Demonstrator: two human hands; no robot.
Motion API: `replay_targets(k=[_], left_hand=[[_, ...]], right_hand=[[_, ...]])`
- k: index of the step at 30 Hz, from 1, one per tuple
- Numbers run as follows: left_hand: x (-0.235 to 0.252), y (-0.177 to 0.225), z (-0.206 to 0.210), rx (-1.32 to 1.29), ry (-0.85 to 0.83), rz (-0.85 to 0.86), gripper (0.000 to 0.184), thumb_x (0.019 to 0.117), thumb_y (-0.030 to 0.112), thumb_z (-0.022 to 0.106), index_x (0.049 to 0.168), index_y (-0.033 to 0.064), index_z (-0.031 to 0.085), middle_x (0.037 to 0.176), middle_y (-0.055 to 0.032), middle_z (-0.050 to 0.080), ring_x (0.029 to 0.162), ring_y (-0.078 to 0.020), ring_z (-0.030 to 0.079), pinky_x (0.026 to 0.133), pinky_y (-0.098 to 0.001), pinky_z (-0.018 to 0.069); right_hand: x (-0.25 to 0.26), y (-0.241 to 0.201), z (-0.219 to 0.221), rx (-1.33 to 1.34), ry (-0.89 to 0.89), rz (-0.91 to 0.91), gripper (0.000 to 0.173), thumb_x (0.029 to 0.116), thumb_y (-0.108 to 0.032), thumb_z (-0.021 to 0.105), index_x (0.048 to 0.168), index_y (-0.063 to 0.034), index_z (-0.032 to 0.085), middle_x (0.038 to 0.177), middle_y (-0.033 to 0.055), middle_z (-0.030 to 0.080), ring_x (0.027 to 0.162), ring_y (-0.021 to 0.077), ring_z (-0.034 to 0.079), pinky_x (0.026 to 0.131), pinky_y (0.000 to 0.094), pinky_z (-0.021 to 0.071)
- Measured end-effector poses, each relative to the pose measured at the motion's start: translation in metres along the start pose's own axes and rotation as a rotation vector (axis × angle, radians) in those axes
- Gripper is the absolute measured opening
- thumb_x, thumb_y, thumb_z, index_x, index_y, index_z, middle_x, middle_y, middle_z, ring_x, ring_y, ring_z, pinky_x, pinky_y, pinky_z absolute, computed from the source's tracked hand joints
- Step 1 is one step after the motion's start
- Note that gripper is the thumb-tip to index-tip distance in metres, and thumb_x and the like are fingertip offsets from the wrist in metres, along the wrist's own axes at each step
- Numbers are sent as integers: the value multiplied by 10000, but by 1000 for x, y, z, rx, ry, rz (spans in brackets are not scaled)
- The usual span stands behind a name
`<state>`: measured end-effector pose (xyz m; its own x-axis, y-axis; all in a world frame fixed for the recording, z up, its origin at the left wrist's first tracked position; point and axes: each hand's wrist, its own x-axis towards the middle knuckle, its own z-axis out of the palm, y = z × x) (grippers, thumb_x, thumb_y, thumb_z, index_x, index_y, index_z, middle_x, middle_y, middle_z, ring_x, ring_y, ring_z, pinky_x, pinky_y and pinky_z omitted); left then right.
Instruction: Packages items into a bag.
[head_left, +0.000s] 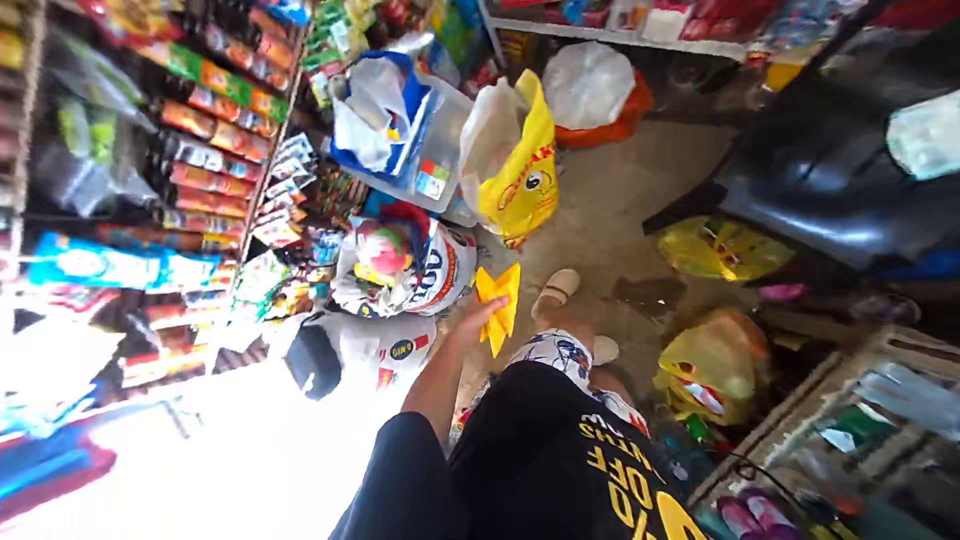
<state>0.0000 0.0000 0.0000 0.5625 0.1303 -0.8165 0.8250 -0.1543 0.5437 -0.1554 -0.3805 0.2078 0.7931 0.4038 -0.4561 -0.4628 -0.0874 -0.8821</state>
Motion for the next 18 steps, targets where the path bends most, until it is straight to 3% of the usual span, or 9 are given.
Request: replay_targets(k=[2,4,6,8,10,11,12,15,18], left_hand=[[-12,-11,-37,-29,53,25,913,899,306,781,1585,59,233,1387,-232,581,1212,-299,639,1010,-477,556],[-23,-16,-77,-27,128,41,926,878,288,804,1580,52,249,1383,-233,585,1214,-300,638,1011,-481,558],[-30,-22,-120,73,185,51,950,835,273,840,1561,31,275,1371,-240,587,1219,-310,631,1019,-486,551],[-34,-23,-168,302,193,32,975,805,254,867,1557,23,291,1379,-263,575,1249,-349,607,1054,-516,517],[-30,-22,-220,640,145,20,959,762,230,886,1538,58,349,1338,-276,598,1227,-401,611,1043,-581,502],[-26,-19,-246,833,114,-4,972,746,226,894,1551,101,364,1330,-283,609,1224,-443,607,1029,-643,485],[-22,-12,-269,1006,82,-37,976,741,219,895,1563,142,375,1329,-291,613,1222,-486,597,1003,-708,461],[1,17,-330,1379,7,-113,890,759,179,881,1531,175,438,1349,-271,613,1226,-526,580,950,-778,432],[40,47,-373,1589,-7,-3,820,734,89,892,1471,178,542,1534,-195,482,1175,-526,606,881,-762,484]], right_hand=[[13,21,11,128,-49,146,394,834,48,636,1174,232,559,1152,299,644,1099,238,636,997,277,485],[39,32,35,154,-20,107,488,824,19,654,1239,243,525,1252,341,603,1190,284,604,1063,318,453],[73,42,58,113,36,52,468,823,42,658,1224,251,536,1261,373,590,1206,345,600,1076,375,453],[103,65,76,68,127,-62,373,832,-20,660,1141,185,620,1165,303,647,1128,308,638,1022,395,500],[135,89,97,75,243,-187,210,856,-171,688,1010,-33,724,1018,64,702,974,140,667,880,323,570],[158,92,109,83,280,-214,177,850,-247,721,974,-124,745,985,-21,699,930,77,662,828,281,581],[182,89,121,85,287,-235,170,843,-271,727,963,-151,744,980,-48,692,924,55,652,818,266,573],[254,62,166,49,287,-226,197,826,-206,722,957,-59,737,986,19,681,891,53,644,783,247,564],[323,46,217,-23,279,-198,210,858,-228,723,944,-37,735,969,65,679,836,88,638,729,285,555]])
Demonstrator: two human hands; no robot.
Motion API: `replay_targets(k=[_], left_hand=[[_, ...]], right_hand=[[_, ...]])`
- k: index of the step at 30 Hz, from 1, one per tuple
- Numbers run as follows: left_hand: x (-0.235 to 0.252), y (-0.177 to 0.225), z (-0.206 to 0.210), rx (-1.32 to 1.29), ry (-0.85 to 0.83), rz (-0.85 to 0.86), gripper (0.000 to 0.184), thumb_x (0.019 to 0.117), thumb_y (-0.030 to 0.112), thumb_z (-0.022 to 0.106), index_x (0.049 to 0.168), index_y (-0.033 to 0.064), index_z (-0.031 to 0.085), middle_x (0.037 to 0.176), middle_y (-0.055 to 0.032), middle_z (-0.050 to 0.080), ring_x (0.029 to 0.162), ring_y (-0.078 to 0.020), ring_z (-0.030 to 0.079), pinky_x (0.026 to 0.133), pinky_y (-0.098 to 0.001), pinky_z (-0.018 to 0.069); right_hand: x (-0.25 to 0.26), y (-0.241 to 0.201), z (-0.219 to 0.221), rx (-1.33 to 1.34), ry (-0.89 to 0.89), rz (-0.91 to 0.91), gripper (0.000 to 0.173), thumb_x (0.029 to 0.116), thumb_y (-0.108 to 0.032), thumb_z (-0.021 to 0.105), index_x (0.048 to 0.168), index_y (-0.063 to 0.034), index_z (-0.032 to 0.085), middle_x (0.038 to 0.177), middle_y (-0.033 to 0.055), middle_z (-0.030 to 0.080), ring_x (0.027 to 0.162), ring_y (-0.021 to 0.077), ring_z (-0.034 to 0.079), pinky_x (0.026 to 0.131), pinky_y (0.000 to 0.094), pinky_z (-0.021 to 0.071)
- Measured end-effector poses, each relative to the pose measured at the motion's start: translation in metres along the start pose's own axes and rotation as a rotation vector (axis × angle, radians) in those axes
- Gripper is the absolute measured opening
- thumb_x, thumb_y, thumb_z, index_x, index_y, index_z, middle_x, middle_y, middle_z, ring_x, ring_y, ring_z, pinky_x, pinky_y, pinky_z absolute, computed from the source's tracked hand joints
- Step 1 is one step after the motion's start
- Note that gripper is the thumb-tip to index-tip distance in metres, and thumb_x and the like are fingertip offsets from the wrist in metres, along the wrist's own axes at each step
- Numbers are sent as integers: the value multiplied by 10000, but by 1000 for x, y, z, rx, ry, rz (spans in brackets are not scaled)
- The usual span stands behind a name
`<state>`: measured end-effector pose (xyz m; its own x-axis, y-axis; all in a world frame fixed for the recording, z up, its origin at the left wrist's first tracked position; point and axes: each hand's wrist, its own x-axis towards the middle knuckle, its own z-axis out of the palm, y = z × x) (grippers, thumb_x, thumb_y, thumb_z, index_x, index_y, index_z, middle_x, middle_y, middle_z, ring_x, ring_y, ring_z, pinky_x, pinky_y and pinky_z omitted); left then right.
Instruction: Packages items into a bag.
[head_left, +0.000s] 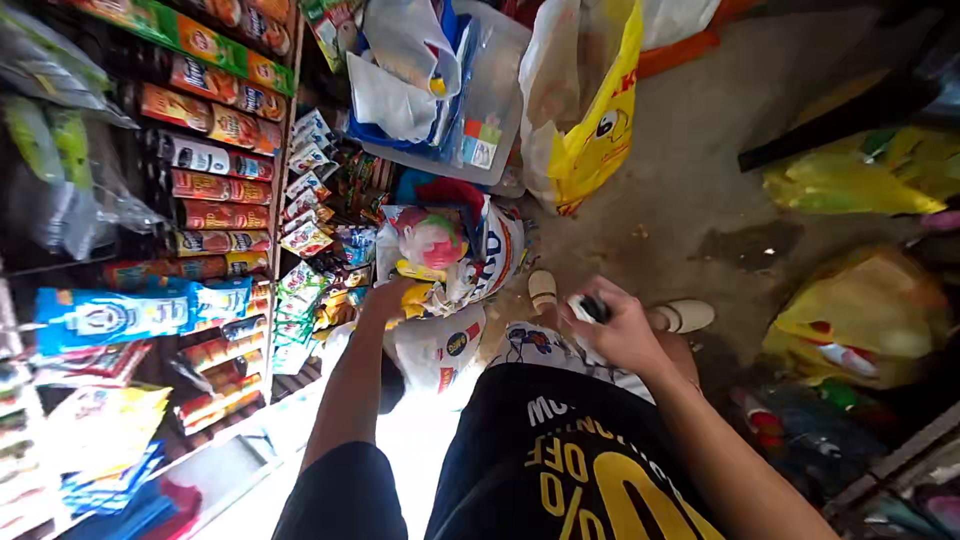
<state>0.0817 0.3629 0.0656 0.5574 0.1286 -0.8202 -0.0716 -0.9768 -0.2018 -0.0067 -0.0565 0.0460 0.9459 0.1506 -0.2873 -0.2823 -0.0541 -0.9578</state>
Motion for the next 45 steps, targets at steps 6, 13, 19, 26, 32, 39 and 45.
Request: replay_targets(k=[6,13,19,26,32,39,45], left_hand=[[79,-29,-16,154,5,107,906,731,44,880,1529,157,465,1719,-58,184,1178,-506,602,854,-685,525],[58,-47,-12,-4,182,351,790,702,104,921,1402,56,558,1497,-161,501,1138,-440,632,883,-634,545],[-36,-21,-58,118,199,597,710,698,156,928,1329,43,622,1456,-108,556,1196,-333,634,938,-547,557],[-72,24,-81,92,256,949,586,705,201,902,1228,58,680,1382,-93,607,1116,-274,671,857,-478,587],[-74,67,-87,-34,205,1151,580,704,221,882,1232,100,675,1292,-40,639,1047,-160,670,820,-378,590],[-88,82,-81,-193,247,1095,662,723,225,867,1333,125,630,1549,-53,463,1195,-199,627,920,-421,582],[-36,26,-17,-1039,62,479,870,795,235,859,1516,81,396,1252,-120,682,1076,-183,701,929,-408,606]], right_hand=[[48,15,102,61,-70,84,138,848,-205,736,897,-76,740,955,44,661,798,98,637,689,307,561],[70,11,145,-113,-93,121,224,826,-140,749,1033,-54,760,1022,94,661,833,222,647,704,488,557],[109,-27,178,-420,-85,-191,556,719,-106,813,1253,-236,725,1188,114,650,1052,373,624,743,585,549],[73,-31,126,-569,54,-470,283,709,-200,819,978,-132,765,1040,92,681,1009,363,643,643,510,560],[24,-33,74,-118,137,-177,144,796,-127,697,923,-89,753,980,5,629,844,60,601,696,235,530],[-8,-35,43,199,246,102,38,906,-193,684,899,-163,707,969,-43,642,695,40,579,557,206,491],[-20,-21,37,328,380,201,48,931,-170,688,941,-188,644,787,-57,653,597,39,588,520,217,516]])
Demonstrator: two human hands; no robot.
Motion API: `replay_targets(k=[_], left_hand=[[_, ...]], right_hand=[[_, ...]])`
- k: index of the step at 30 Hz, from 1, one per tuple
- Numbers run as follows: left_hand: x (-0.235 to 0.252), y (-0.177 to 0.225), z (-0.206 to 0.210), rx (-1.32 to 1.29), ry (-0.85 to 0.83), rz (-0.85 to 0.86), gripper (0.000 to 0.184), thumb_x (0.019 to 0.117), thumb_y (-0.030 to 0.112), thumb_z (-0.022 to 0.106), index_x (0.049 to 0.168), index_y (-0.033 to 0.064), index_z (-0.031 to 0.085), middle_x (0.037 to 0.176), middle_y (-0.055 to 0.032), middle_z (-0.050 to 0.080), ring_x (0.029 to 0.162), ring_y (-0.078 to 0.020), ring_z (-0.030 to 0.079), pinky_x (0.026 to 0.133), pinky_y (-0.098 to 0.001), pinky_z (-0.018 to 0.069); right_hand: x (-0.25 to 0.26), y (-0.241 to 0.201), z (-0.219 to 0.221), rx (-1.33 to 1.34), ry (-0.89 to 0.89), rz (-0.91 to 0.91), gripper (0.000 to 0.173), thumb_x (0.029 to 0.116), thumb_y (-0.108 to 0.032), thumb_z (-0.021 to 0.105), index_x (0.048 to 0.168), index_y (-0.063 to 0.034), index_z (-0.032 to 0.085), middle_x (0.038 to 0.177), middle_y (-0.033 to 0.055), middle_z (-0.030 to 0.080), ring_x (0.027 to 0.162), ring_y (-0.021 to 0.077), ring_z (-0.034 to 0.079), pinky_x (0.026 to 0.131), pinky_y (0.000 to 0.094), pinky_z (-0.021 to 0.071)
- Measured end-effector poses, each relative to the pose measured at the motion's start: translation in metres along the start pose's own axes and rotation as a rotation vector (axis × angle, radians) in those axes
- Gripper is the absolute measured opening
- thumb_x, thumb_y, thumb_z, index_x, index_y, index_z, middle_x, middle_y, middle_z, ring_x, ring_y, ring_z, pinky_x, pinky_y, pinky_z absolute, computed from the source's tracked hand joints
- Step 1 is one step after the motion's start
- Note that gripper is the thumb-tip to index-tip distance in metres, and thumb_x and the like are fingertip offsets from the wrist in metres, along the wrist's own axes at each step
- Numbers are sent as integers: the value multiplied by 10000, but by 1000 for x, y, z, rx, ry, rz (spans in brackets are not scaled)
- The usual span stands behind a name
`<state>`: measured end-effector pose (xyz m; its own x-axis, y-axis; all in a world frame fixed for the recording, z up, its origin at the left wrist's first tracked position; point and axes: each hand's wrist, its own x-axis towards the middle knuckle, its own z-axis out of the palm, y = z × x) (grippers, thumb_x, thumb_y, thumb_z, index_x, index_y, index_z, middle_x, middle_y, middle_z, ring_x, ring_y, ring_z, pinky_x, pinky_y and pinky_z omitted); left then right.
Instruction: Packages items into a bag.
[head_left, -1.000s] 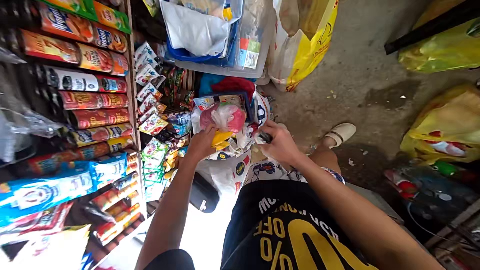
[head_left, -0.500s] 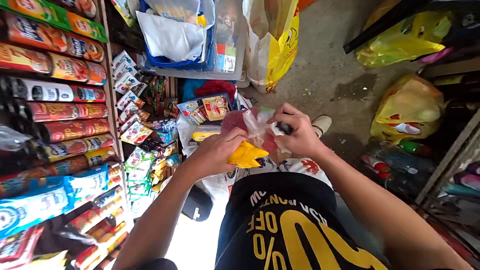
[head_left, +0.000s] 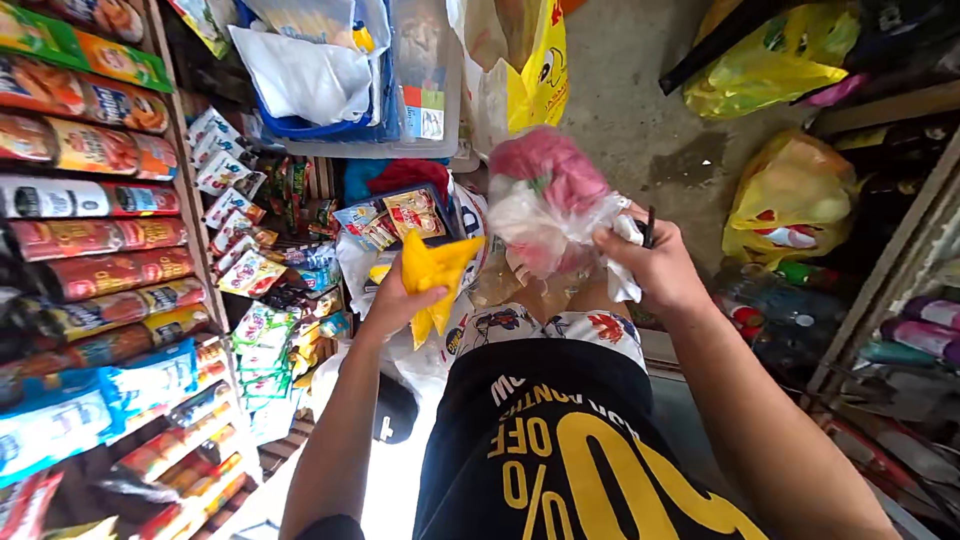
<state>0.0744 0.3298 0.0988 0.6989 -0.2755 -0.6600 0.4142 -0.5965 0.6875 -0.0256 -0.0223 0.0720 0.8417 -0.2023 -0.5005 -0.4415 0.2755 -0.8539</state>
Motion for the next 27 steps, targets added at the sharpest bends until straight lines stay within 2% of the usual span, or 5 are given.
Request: replay_targets(k=[7,14,20,24,27], left_hand=[[35,-153,-16,-479,849,-402,648,936,216,754,1470,17,444,1292,-224,633,1121,-293,662,950,-483,563],[139,-152,13,-742,889,-456,869,914,354,775,1550,15,290,1410,-260,543,1265,-351,583,1016,-536,527],[167,-148,27,-98,895,-744,1190,796,459,864,1624,15,133,1638,-338,148,1489,-519,228,1157,-609,340],[119,-100,26,8,981,-271,792,904,302,770,1529,2,388,1493,-325,404,1337,-452,441,1069,-516,428],[59,-31,50,-11,495,245,347,1040,183,572,1296,-50,567,1237,-200,645,1103,-232,653,949,-385,543]], right_hand=[[-5,29,1,107,189,149,70,952,-121,633,982,-132,695,738,-36,686,586,59,630,550,233,559],[-7,35,15,15,250,209,61,942,-102,624,974,-124,671,738,-33,691,602,70,653,569,247,579],[-8,32,29,-13,234,203,44,931,-101,629,954,-130,653,725,-29,672,588,73,632,553,252,562],[-8,33,36,14,227,194,62,943,-94,628,970,-129,671,732,-26,679,598,68,631,561,257,560],[-8,34,38,39,205,220,49,945,-117,641,947,-151,677,708,-39,661,568,55,601,537,237,535]])
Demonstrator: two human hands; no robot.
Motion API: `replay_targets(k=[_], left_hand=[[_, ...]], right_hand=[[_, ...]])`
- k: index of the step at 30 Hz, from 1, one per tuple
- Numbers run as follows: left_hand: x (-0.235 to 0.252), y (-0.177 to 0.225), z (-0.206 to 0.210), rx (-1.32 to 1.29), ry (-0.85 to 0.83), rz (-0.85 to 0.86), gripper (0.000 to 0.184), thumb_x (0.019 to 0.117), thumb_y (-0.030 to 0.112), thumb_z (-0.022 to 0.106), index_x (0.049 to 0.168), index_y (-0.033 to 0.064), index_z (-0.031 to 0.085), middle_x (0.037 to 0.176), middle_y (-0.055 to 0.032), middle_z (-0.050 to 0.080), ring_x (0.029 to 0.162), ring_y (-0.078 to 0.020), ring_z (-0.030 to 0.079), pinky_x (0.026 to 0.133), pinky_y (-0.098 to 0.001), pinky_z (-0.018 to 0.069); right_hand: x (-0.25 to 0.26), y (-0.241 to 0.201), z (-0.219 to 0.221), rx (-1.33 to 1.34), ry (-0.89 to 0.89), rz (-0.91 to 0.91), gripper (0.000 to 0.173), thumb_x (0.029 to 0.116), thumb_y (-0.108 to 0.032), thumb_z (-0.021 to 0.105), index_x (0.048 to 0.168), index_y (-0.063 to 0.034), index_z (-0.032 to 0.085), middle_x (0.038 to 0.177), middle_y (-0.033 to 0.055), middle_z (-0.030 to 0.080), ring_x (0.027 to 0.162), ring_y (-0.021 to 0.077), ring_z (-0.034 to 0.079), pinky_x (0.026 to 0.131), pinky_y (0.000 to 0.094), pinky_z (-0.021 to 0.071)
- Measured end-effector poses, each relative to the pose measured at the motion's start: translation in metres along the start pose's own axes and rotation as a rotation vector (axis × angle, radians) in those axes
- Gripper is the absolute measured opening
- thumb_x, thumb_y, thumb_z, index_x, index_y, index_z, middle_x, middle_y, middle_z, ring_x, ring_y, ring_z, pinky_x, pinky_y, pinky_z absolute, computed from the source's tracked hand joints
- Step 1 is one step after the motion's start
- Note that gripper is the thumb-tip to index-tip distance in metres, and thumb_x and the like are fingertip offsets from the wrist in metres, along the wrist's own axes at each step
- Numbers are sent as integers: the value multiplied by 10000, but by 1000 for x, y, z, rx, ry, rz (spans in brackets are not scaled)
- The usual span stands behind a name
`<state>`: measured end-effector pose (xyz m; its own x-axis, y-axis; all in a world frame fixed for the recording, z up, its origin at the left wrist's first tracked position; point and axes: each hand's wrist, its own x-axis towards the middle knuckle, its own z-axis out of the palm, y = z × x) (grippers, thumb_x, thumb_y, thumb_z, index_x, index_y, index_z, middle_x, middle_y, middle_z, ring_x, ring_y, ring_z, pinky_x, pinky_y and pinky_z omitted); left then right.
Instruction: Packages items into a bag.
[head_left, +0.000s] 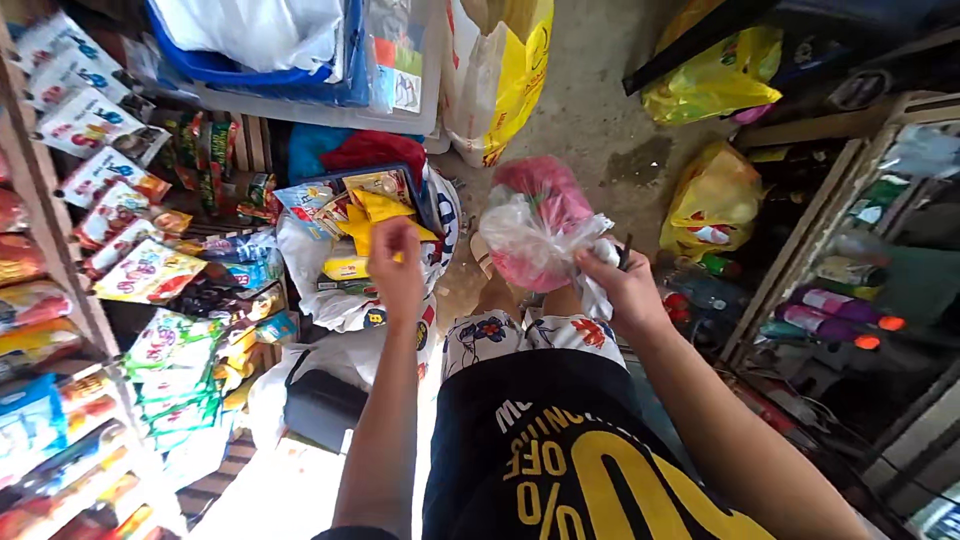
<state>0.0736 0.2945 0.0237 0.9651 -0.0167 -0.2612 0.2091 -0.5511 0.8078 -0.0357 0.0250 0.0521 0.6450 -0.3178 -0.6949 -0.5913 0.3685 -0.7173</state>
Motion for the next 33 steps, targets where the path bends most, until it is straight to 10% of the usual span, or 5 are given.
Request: replay_targets(k=[7,19,25,29,33], left_hand=[[-26,79,66,98,-398,567,151,937,178,740,1054,87,766,1033,-66,713,992,-229,643,904,-398,532],[-12,98,52,-441,-260,136,142,1095,155,472,1127,31,533,842,-25,706,674,-124,716,614,-301,636],[2,85,55,-257,-492,505,192,1003,-4,492,1113,-18,648,1245,-138,668,1213,-236,604,1052,-410,487],[-4,93,76,87,-473,846,187,914,75,646,1031,141,777,1060,-38,729,1118,-283,591,987,-476,419],[0,92,69,31,-475,761,180,917,23,646,1027,80,777,998,-90,712,1049,-260,638,959,-444,493]], right_hand=[[-7,-15,3,-94,-63,-8,37,942,-148,657,913,-151,680,700,-32,648,563,62,592,523,238,519],[-8,-33,-14,-158,-50,-47,36,936,-178,683,904,-171,671,663,-47,619,505,41,543,460,210,470],[-10,-46,-24,-361,-231,-453,94,804,-67,695,895,-78,713,946,-13,589,767,17,572,630,173,516],[-5,-51,-35,-494,-292,-633,131,815,-142,691,927,-89,732,985,-30,605,887,14,585,728,159,514],[-2,-58,-56,-568,-138,-723,156,857,-192,688,945,-70,731,1018,-1,621,908,30,593,762,192,520]])
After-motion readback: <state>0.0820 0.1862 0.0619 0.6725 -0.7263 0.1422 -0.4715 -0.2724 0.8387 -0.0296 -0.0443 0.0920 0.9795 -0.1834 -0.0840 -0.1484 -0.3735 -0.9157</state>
